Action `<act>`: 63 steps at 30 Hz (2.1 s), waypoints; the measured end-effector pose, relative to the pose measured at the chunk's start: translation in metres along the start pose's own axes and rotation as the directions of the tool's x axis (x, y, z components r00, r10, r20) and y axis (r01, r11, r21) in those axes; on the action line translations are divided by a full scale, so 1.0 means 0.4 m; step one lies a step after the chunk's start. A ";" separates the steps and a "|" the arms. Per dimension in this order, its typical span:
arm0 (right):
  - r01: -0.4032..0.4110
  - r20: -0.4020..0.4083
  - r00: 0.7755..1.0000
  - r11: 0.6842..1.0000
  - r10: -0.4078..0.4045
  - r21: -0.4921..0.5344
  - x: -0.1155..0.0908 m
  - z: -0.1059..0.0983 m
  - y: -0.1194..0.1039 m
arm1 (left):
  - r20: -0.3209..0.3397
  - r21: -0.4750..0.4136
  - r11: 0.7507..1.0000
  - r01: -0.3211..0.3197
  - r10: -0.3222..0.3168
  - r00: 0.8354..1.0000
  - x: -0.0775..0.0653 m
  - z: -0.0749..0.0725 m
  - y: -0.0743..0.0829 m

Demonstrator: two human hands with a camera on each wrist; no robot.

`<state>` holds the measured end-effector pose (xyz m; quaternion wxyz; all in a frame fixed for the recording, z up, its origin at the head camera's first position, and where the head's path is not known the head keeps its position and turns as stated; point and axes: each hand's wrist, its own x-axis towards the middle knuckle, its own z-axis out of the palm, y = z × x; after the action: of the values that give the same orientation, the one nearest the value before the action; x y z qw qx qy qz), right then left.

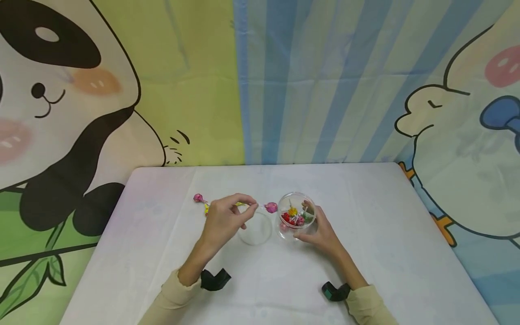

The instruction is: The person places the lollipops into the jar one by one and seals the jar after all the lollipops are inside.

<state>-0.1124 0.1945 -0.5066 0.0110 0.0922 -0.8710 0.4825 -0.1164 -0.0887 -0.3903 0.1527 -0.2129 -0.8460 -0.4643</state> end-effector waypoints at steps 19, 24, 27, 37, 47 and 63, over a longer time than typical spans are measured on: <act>0.044 -0.006 0.999 0.999 -0.044 0.026 -0.014 -0.013 -0.067 | 0.247 0.188 0.982 -0.008 -0.039 0.968 0.047 0.202 -0.003; 0.037 0.001 0.999 0.999 -0.037 0.032 -0.013 -0.012 -0.060 | 0.285 0.223 0.975 0.008 -0.073 0.956 0.056 0.217 -0.003; 0.036 0.005 0.999 0.999 -0.036 0.026 -0.012 -0.011 -0.058 | 0.296 0.251 0.968 0.013 -0.090 0.951 0.060 0.225 0.001; 0.043 -0.001 0.999 0.999 -0.043 -0.014 -0.008 -0.017 -0.059 | 0.447 0.306 0.948 0.084 -0.222 0.866 0.097 0.263 0.008; 0.045 0.002 0.999 0.999 -0.045 0.005 -0.010 -0.010 -0.065 | 0.403 0.182 0.971 0.155 -0.218 0.889 0.061 0.242 -0.009; 0.019 -0.006 1.000 1.000 -0.019 -0.008 -0.008 -0.018 -0.065 | 0.127 0.138 0.964 0.225 -0.243 0.962 -0.176 0.036 -0.087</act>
<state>-0.1054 0.1876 -0.4813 0.0186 0.0991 -0.8719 0.4792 -0.0740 -0.1084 -0.4549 0.0486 -0.1342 -0.9009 -0.4098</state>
